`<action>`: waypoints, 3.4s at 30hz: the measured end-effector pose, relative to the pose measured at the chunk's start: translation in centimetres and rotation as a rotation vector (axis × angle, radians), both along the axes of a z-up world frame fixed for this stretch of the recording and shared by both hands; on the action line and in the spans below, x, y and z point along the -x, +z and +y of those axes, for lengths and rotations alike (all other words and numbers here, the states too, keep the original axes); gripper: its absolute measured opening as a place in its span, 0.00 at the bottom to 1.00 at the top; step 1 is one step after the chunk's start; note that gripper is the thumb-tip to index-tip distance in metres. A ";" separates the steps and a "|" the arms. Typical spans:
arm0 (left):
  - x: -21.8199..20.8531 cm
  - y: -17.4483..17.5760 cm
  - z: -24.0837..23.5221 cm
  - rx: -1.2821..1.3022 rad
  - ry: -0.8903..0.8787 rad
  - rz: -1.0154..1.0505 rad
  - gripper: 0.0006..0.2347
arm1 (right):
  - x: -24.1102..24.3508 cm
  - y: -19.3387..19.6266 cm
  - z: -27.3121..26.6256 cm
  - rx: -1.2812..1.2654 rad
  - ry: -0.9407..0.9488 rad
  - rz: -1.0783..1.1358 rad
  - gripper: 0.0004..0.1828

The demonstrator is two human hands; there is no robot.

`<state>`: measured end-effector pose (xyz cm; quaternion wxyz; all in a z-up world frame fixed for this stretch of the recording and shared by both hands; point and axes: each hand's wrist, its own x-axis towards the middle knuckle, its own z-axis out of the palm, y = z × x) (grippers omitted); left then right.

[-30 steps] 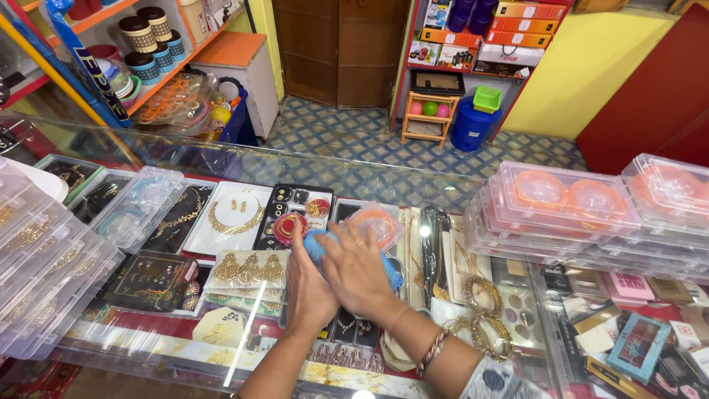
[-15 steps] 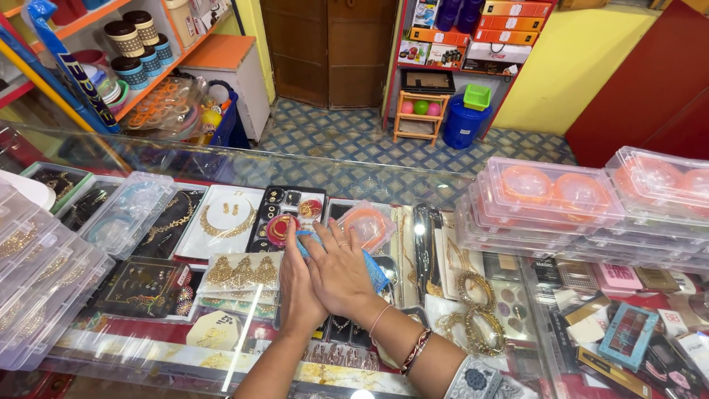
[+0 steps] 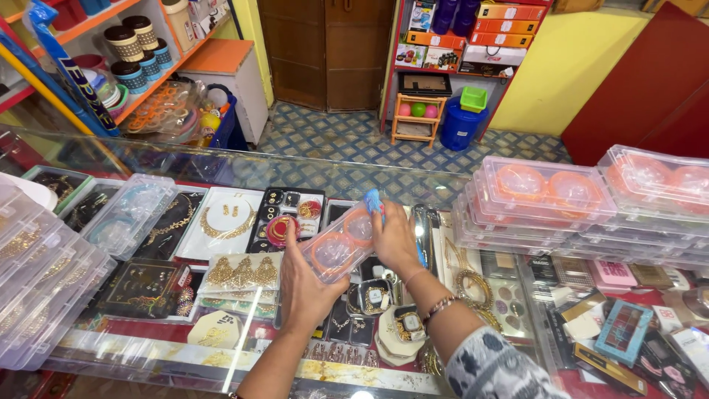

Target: The person wipes the exterior of multiple small transparent plastic containers holding jewelry using a blue cloth. They handle each container one at a time, wiping all sides and then placing them back on the glass display counter.

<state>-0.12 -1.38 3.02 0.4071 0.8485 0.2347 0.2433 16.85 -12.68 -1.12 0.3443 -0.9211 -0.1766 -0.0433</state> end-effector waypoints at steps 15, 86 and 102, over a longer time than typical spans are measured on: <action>-0.2 -0.4 0.1 -0.050 -0.013 -0.056 0.57 | 5.6 -3.7 -1.4 -0.189 -0.033 -0.081 0.33; -7.6 1.9 7.7 0.436 -0.221 -0.595 0.30 | 10.3 10.5 -7.3 -0.953 -0.009 -0.332 0.28; 2.1 -3.0 21.7 -0.513 0.395 0.372 0.42 | 10.0 1.8 6.3 -0.550 0.284 0.069 0.31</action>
